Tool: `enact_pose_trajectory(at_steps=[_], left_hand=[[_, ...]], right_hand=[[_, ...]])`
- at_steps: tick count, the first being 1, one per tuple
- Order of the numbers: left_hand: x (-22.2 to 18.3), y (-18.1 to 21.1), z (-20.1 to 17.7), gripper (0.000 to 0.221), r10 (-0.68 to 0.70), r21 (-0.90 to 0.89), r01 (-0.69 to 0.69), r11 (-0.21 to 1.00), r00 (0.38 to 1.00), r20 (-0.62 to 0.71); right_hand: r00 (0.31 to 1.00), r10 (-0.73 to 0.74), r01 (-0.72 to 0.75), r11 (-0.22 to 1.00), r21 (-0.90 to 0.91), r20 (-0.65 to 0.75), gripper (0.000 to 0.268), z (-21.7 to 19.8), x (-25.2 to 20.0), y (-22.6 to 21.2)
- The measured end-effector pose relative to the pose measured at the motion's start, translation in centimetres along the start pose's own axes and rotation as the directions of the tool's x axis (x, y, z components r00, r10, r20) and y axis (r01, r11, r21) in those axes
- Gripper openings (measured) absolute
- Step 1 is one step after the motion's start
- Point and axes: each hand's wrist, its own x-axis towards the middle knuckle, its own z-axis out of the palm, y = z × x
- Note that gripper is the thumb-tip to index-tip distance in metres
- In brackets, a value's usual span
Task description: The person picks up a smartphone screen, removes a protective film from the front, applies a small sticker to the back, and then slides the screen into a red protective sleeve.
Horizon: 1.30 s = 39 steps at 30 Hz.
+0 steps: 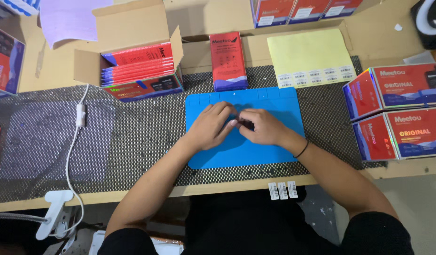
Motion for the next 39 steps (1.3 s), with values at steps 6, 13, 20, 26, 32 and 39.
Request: enact_pose_trajectory(at_steps=[6, 13, 20, 26, 32, 39], left_hand=[[0.6, -1.9, 0.0, 0.038, 0.016, 0.391, 0.058, 0.919, 0.983, -0.183], [1.0, -5.3, 1.8, 0.067, -0.085, 0.494, 0.147, 0.857, 0.986, -0.144], [1.1, -5.6, 2.5, 0.052, 0.075, 0.604, 0.109, 0.79, 0.959, -0.271], [1.3, -4.4, 0.9, 0.023, 0.268, 0.669, 0.066, 0.741, 0.883, -0.384], [0.5, -2.0, -0.6, 0.023, 0.398, 0.61, -0.04, 0.791, 0.791, -0.464], [1.0, 0.1, 0.2, 0.018, 0.555, 0.474, -0.333, 0.815, 0.685, -0.473]], right_hand=[[0.999, 0.003, -0.003, 1.0, 0.027, 0.032, 0.005, -1.5, 0.6, -3.8], [0.997, 0.01, -0.012, 1.0, 0.022, 0.074, 0.005, -1.7, 0.4, -4.2], [0.999, 0.028, -0.03, 0.998, 0.06, 0.041, 0.007, -1.8, 0.3, -3.7], [0.99, 0.048, -0.039, 0.997, 0.073, -0.135, 0.009, -2.0, 0.3, -2.6], [0.864, 0.323, -0.138, 0.89, 0.435, -0.386, 0.024, -2.3, -0.3, 1.3], [0.638, 0.654, 0.038, 0.501, 0.865, -0.407, 0.036, -3.2, -0.4, 4.7]])
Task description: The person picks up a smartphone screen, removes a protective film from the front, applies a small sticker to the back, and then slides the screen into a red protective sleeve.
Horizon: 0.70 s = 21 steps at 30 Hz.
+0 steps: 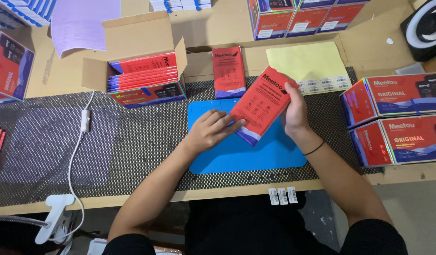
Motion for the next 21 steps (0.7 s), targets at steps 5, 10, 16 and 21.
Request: enact_pose_trajectory(at_steps=[5, 10, 16, 21], left_hand=[[0.7, -0.3, -1.3, 0.033, -0.141, -0.128, 0.153, 0.98, 0.985, 0.1], [1.3, -0.7, -3.0, 0.05, -0.21, -0.143, 0.244, 0.959, 0.953, 0.217], [1.2, 1.4, -2.5, 0.11, -0.428, 0.008, 0.482, 0.876, 0.77, 0.474], [0.1, 1.3, -1.5, 0.111, -0.46, -0.016, 0.538, 0.843, 0.735, 0.499]], right_hand=[[0.993, -0.098, 0.093, 0.992, -0.082, -0.06, 0.031, 1.3, -0.9, -1.5], [0.994, -0.104, 0.101, 0.984, -0.149, -0.015, 0.03, 1.7, -1.5, -0.8], [0.983, -0.009, 0.055, 0.967, -0.248, 0.184, 0.035, 1.1, -2.8, 2.6], [0.923, 0.059, 0.007, 0.985, -0.17, 0.379, 0.044, 1.9, -3.6, 2.3]])
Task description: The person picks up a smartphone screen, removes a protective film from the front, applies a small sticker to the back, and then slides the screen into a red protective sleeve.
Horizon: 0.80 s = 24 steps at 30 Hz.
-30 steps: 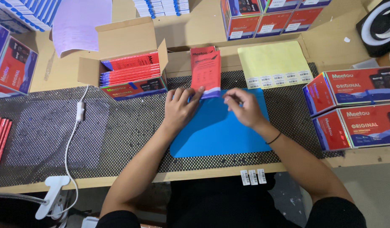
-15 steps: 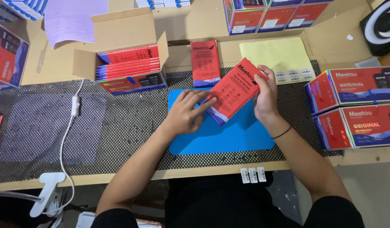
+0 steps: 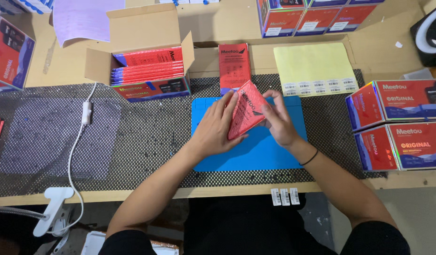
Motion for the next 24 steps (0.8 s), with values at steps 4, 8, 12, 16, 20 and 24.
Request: enact_pose_trajectory(at_steps=[4, 8, 12, 16, 20, 24], left_hand=[[-0.2, -1.2, 0.5, 0.101, 0.061, 0.103, -0.051, 0.993, 0.994, -0.094], [-0.3, -1.5, 0.3, 0.099, 0.133, 0.205, -0.107, 0.973, 0.985, -0.114], [0.1, -1.7, -0.3, 0.094, 0.175, 0.284, -0.147, 0.948, 0.982, -0.076], [0.2, -1.4, -0.8, 0.087, 0.198, 0.268, -0.188, 0.945, 0.98, -0.011], [0.2, -1.5, -0.8, 0.085, 0.181, 0.288, -0.188, 0.939, 0.982, 0.049], [0.4, -0.8, -1.5, 0.082, 0.103, 0.297, -0.124, 0.947, 0.991, 0.086]], right_hand=[[0.999, 0.032, -0.033, 0.998, 0.05, 0.017, 0.04, 0.0, 0.7, -2.4], [1.0, -0.004, 0.008, 0.971, -0.238, 0.017, 0.035, -3.4, 2.2, -1.0], [0.995, -0.021, 0.064, 0.895, -0.442, 0.1, 0.032, -3.4, 2.3, -2.6], [0.978, 0.028, 0.065, 0.902, -0.427, 0.207, 0.031, -1.6, 1.4, -4.7], [0.977, 0.009, 0.085, 0.897, -0.434, 0.212, 0.023, -1.3, 1.2, -4.9], [0.993, -0.077, 0.107, 0.891, -0.441, 0.084, 0.023, -6.3, 2.8, 0.7]])
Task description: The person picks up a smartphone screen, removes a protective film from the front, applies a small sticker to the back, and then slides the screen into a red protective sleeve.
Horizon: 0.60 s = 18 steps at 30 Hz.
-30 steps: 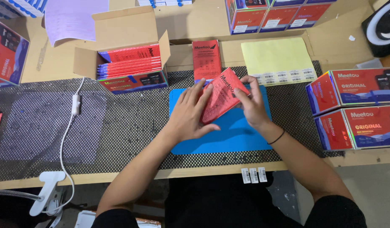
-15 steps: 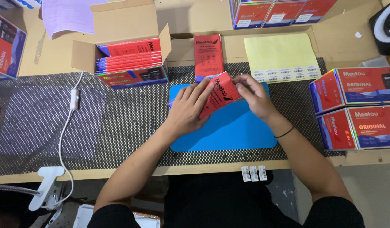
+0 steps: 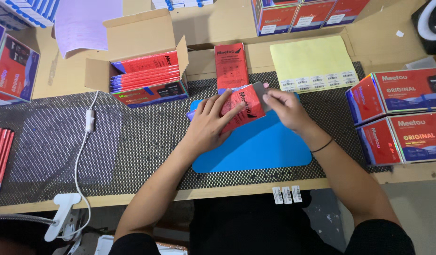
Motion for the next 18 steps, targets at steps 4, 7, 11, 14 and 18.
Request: enact_pose_trajectory(at_steps=[4, 7, 11, 14, 18], left_hand=[[-0.1, -0.5, 0.1, 0.08, -0.052, 0.039, 0.051, 0.998, 0.998, 0.03], [-0.2, -0.9, 0.3, 0.086, -0.076, 0.033, 0.074, 0.997, 0.996, 0.054], [-0.7, -1.4, 0.9, 0.091, -0.107, -0.018, 0.108, 0.994, 0.992, 0.068], [-0.6, -1.3, 0.5, 0.086, -0.141, -0.032, 0.145, 0.989, 0.985, 0.097], [-0.3, -0.8, -0.1, 0.083, -0.227, 0.005, 0.23, 0.973, 0.956, 0.185]], right_hand=[[0.955, 0.183, -0.125, 0.962, 0.244, -0.234, 0.032, 0.0, -0.1, -6.0], [0.889, 0.25, -0.103, 0.926, 0.364, -0.383, 0.032, -1.1, 0.3, -7.9], [0.77, 0.284, -0.006, 0.899, 0.439, -0.571, 0.036, -2.8, 0.4, -8.8], [0.684, 0.287, 0.117, 0.864, 0.49, -0.67, 0.035, -3.0, 0.6, -9.8], [0.647, 0.236, 0.196, 0.867, 0.458, -0.725, 0.027, -5.8, 1.5, -2.2]])
